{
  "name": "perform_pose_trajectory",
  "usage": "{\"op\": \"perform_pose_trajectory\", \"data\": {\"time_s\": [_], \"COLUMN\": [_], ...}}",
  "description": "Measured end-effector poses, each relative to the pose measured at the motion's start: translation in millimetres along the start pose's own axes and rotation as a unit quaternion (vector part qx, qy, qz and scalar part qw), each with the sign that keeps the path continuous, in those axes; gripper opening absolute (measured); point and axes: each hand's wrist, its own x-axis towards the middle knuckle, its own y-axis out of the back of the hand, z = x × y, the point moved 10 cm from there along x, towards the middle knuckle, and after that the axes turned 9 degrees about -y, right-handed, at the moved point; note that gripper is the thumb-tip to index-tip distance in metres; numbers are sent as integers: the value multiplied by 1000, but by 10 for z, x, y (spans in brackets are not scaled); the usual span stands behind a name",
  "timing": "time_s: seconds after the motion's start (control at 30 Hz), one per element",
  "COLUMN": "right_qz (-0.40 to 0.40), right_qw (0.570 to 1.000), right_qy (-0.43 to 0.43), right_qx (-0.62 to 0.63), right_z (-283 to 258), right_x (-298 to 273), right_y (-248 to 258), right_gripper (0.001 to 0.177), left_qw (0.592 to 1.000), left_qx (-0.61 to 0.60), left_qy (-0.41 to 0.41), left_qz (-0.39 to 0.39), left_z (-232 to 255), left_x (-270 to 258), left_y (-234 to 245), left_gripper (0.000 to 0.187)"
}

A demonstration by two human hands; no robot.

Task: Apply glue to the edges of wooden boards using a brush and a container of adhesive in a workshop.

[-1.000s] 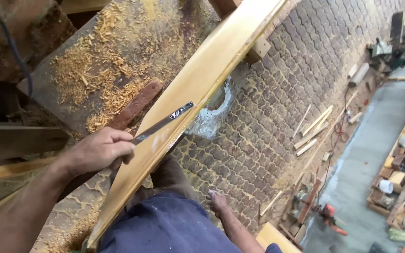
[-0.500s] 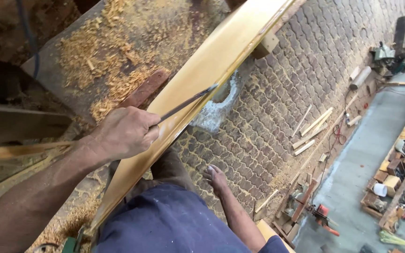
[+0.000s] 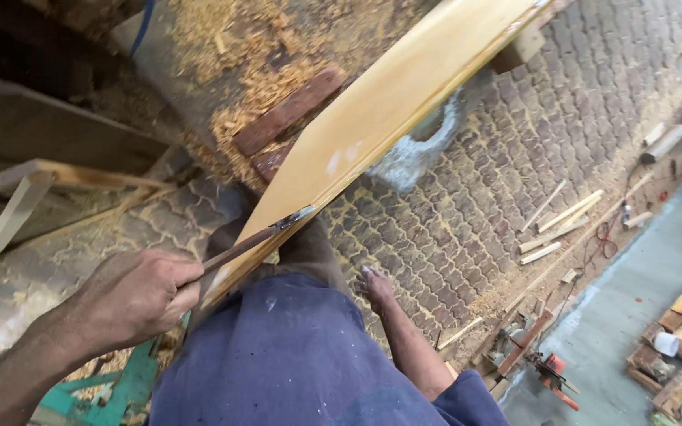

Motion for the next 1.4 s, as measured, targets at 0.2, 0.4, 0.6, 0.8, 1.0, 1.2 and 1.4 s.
{"op": "perform_pose_trajectory", "data": {"time_s": [0.2, 0.4, 0.6, 0.8, 1.0, 1.2, 1.4], "right_qz": [-7, 1, -56, -141, -273, -314, -279], "right_qw": [999, 997, 993, 955, 869, 853, 845], "right_qy": [31, 51, 99, 246, 390, 407, 441], "right_qx": [-30, -55, -38, -90, -134, -89, -115], "right_z": [-240, -352, -516, -1218, -1787, -1832, -2006], "right_x": [-243, -474, -615, -1722, -3219, -3273, -3490], "right_y": [-381, -510, -844, -1726, -2625, -2697, -2542], "right_gripper": [49, 52, 53, 56, 58, 51, 51], "left_qw": [992, 963, 990, 964, 929, 955, 929], "left_qx": [121, 232, -95, -264, -359, -282, -269], "left_qy": [-26, -90, -61, 22, 61, 75, 252], "left_qz": [10, 107, 83, -20, -70, -49, 48], "left_z": [-243, -629, -713, -845, -1161, -1766, -1475], "left_x": [-5, -364, -260, 348, 385, -58, -963], "left_y": [-302, -510, -372, -412, -718, -888, -1010], "left_gripper": [18, 25, 34, 56, 58, 58, 57]}}
